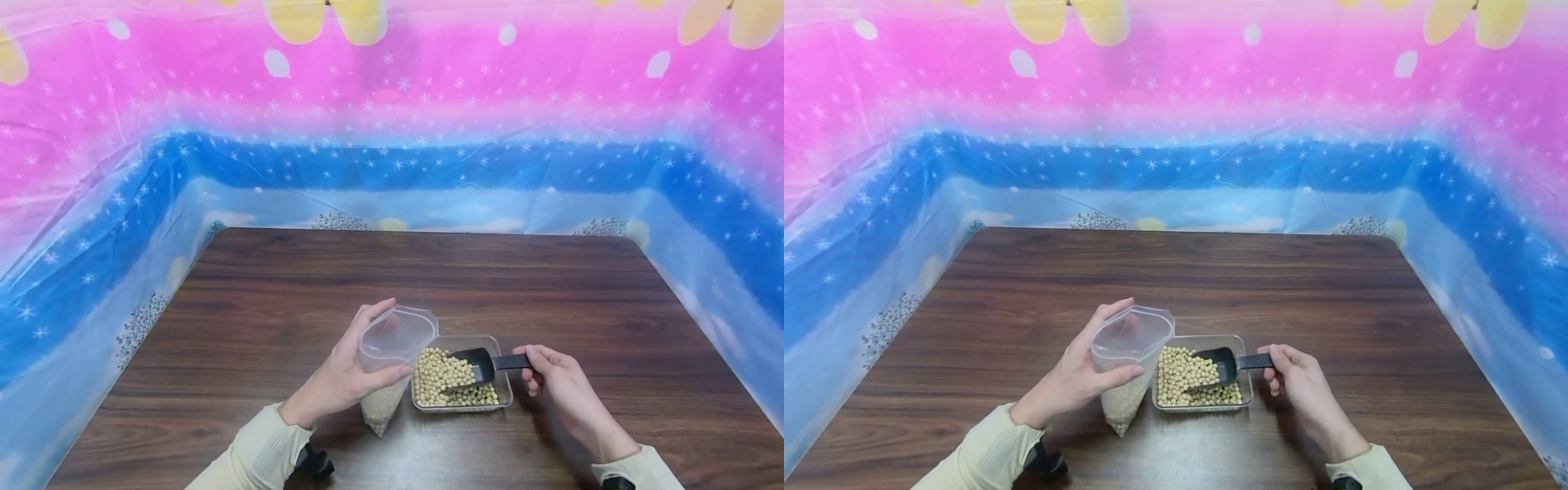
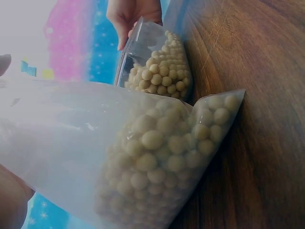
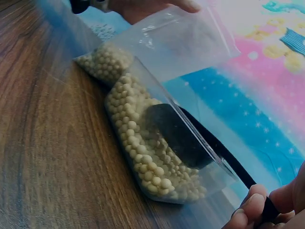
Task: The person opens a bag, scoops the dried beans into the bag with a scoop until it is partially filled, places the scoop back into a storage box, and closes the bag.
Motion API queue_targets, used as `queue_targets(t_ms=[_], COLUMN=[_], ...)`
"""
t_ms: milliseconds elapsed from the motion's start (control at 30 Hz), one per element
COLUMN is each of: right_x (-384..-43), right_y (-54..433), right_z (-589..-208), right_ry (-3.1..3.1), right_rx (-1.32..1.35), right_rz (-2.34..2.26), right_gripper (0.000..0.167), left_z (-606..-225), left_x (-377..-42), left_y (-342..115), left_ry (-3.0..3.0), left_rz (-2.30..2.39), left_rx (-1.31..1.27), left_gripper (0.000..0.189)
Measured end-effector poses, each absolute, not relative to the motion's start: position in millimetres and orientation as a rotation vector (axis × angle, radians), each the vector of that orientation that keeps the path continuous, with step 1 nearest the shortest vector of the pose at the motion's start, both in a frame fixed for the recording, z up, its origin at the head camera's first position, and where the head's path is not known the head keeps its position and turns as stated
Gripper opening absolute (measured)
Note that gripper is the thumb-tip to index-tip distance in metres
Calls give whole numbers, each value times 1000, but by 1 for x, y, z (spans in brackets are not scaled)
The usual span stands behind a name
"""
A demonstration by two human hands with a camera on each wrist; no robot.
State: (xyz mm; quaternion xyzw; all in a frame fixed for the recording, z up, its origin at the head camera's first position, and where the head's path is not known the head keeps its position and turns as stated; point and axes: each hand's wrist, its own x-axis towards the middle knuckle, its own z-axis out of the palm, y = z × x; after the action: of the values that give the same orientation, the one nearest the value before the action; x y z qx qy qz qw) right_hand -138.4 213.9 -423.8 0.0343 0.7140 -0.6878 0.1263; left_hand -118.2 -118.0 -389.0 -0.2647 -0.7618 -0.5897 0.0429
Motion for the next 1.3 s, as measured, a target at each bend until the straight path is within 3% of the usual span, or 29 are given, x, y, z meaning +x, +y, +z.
queue_targets(t_ms=[300, 633, 1300], right_x=[-142, -140, -118], right_y=[231, 235, 184], right_z=[-417, -384, -326], right_ry=[1874, 1633, 1761], right_rx=[39, -96, -385], right_rz=[-2118, -2383, -2368], right_gripper=[35, 27, 31], left_z=[-389, -388, -386], left_x=[-118, -119, -118], left_y=[-119, -118, -117], left_ry=[-2343, -2329, -2340], left_rz=[-1804, -1810, -1835], left_rx=[-793, -803, -810], left_gripper=[82, 83, 80])
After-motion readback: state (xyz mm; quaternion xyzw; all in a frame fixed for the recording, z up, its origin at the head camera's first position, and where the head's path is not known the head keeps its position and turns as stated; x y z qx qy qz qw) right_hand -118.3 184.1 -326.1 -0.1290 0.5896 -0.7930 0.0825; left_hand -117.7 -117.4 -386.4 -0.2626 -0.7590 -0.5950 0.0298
